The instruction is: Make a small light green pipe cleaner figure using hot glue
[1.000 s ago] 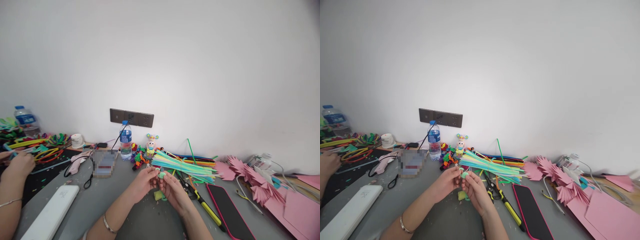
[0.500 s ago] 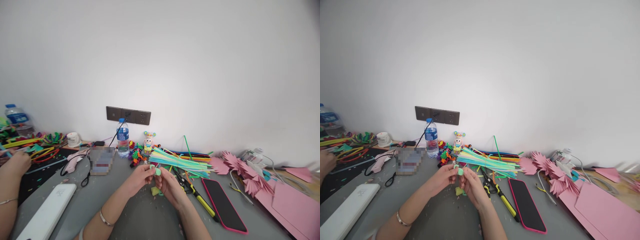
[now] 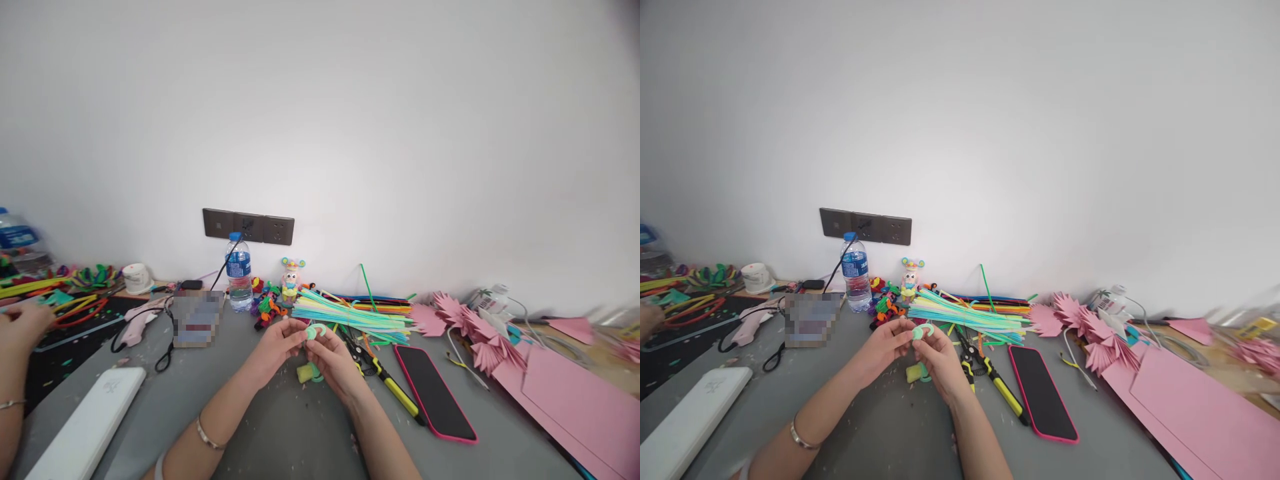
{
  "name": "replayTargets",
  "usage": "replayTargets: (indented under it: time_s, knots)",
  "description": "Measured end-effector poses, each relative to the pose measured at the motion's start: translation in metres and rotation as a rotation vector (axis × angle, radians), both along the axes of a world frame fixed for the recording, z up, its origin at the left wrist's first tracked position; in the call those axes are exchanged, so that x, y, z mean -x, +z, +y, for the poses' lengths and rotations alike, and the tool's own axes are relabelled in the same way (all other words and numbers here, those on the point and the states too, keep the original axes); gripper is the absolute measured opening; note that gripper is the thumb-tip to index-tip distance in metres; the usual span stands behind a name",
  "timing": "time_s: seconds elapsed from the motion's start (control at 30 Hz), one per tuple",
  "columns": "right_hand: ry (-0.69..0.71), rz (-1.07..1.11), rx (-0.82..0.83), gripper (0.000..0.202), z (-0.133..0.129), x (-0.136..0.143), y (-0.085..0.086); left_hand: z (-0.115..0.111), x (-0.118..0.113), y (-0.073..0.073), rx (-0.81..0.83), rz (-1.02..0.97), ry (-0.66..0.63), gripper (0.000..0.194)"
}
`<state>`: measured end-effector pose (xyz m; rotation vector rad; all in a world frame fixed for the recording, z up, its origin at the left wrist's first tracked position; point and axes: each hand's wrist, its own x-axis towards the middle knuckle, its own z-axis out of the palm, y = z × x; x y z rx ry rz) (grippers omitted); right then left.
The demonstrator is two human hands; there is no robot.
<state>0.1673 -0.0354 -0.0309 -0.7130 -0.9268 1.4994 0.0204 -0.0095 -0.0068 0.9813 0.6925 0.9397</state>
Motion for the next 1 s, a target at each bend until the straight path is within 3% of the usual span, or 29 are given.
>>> replayTargets:
  time_s: [0.17, 0.3, 0.43, 1.0]
  knots:
    - [-0.059, -0.133, -0.08, 0.019, 0.002, 0.0, -0.006, -0.004, 0.0, 0.003, -0.024, 0.032, -0.022, 0.034]
    - [-0.038, -0.206, -0.133, 0.021, 0.0, 0.0, -0.001, -0.002, 0.002, 0.003, -0.034, 0.02, -0.01, 0.034]
    - [0.04, -0.134, -0.094, 0.028, -0.003, 0.001, 0.005, 0.002, 0.004, 0.001, -0.041, 0.011, 0.0, 0.035]
    - [-0.124, -0.127, -0.082, 0.031, -0.001, -0.001, 0.008, -0.006, 0.005, 0.011, -0.156, -0.05, -0.164, 0.043]
